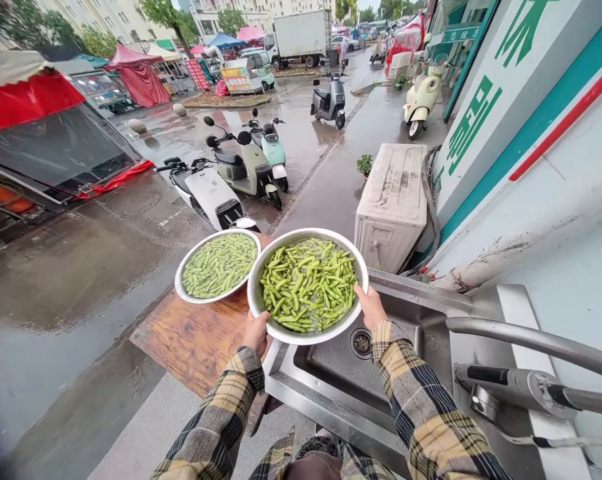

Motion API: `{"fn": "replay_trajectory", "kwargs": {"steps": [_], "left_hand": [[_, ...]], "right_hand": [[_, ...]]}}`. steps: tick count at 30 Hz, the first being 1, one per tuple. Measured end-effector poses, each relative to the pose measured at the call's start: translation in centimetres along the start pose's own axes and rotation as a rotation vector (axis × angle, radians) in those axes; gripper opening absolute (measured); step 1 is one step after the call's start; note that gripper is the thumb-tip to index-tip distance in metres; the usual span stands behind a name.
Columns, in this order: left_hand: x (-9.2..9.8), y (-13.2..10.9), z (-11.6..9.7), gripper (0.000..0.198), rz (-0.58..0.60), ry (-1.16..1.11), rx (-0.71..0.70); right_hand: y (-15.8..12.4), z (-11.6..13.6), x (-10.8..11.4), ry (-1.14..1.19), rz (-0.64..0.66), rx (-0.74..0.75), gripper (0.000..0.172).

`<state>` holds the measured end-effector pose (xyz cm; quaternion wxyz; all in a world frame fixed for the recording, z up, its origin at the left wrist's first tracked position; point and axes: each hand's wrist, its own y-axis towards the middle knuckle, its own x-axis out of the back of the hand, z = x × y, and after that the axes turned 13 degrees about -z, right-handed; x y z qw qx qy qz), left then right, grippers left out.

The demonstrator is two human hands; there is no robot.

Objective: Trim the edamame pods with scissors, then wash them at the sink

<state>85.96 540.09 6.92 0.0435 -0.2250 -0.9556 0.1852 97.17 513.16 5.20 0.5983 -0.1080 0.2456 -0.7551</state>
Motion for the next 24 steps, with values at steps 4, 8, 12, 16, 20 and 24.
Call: {"fn": "replay_trajectory", "kwargs": {"steps": [4, 8, 12, 16, 20, 24], "left_hand": [[0.2, 0.2, 0.0, 0.052, -0.011, 0.026, 0.018], [0.5, 0.4, 0.2, 0.049, 0.02, 0.066, 0.005], [0.9, 0.7, 0.5, 0.049, 0.018, 0.104, -0.051], [0.9, 1.1, 0.7, 0.052, 0.025, 0.055, -0.024], [-0.6, 1.3, 0.8, 0.053, -0.04, 0.045, 0.031], [-2.8, 1.6, 0.8, 0.055, -0.037, 0.017, 0.018]], "right_hand": [[-2.1, -1.1, 0.6, 0.025, 0.038, -0.005, 0.037], [-3.8, -2.3, 1.5, 0.004, 0.047, -0.025, 0.034], [-4.6, -2.7, 2.0, -0.039, -0.008, 0.031, 0.037], [-4.0, -1.7, 1.5, -0.064, -0.046, 0.11, 0.039], [-1.7, 0.3, 0.3, -0.096, -0.065, 0.165, 0.036], [1.0, 1.8, -1.0, -0.126, -0.078, 0.188, 0.035]]}}
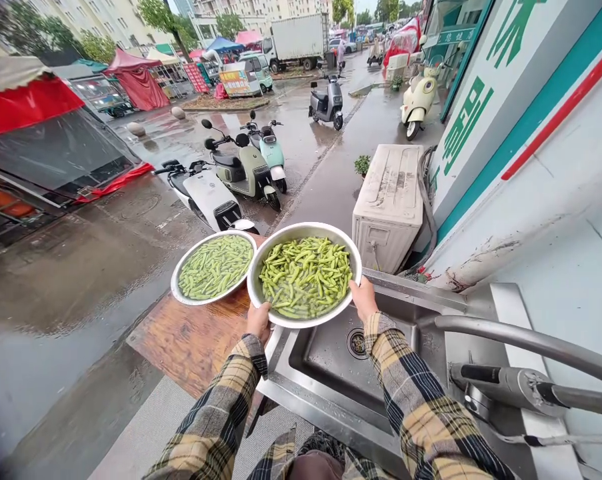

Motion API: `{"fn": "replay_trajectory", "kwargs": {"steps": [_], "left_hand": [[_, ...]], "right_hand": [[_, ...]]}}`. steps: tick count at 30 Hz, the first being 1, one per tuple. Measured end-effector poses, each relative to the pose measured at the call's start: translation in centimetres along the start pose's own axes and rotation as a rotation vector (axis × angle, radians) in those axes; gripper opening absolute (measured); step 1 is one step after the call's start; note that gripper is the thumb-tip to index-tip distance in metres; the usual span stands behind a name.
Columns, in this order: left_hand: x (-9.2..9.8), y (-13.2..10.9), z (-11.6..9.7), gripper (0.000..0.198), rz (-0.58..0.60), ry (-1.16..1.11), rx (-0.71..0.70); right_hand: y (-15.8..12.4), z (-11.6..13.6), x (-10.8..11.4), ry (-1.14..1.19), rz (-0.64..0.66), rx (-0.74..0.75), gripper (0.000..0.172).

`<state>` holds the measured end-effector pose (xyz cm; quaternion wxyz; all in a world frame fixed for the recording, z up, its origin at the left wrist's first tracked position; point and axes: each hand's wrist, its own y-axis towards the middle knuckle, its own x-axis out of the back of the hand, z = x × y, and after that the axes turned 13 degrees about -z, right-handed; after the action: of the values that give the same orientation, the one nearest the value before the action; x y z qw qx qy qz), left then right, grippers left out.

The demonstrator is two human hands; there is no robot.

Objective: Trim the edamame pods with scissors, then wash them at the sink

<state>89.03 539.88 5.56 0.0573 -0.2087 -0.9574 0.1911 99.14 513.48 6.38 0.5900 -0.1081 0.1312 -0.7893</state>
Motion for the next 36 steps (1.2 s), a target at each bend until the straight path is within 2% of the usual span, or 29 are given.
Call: {"fn": "replay_trajectory", "kwargs": {"steps": [3, 6, 17, 20, 24, 27, 32, 36], "left_hand": [[-0.9, -0.1, -0.1, 0.058, 0.031, -0.025, 0.004], [-1.0, -0.6, -0.5, 0.057, 0.046, 0.008, 0.04], [0.0, -2.2, -2.9, 0.045, 0.115, 0.065, 0.116], [0.7, -2.7, -3.2, 0.037, 0.142, 0.048, 0.107], [3.5, -3.7, -2.7, 0.029, 0.112, -0.012, 0.111], [7.0, -5.2, -1.9, 0.032, 0.107, -0.016, 0.121], [12.2, -9.2, -1.0, 0.045, 0.249, 0.058, 0.079], [13.8, -11.6, -0.9, 0.053, 0.358, 0.183, 0.084]], "right_hand": [[1.3, 0.4, -0.5, -0.015, 0.007, 0.002, 0.033], [1.5, 0.5, -0.6, -0.012, 0.026, -0.01, 0.031], [-1.3, 0.0, 1.3, 0.07, 0.108, -0.089, 0.041], [-2.3, -0.5, 2.3, 0.1, 0.034, -0.089, 0.043], [-4.4, -1.4, 3.7, 0.122, -0.122, -0.073, 0.034], [-6.9, -1.9, 5.0, 0.106, -0.097, -0.057, 0.033], [-11.6, -1.7, 7.6, -0.019, -0.003, 0.075, 0.044], [-15.3, -1.0, 9.3, -0.23, -0.068, 0.309, 0.041]]}}
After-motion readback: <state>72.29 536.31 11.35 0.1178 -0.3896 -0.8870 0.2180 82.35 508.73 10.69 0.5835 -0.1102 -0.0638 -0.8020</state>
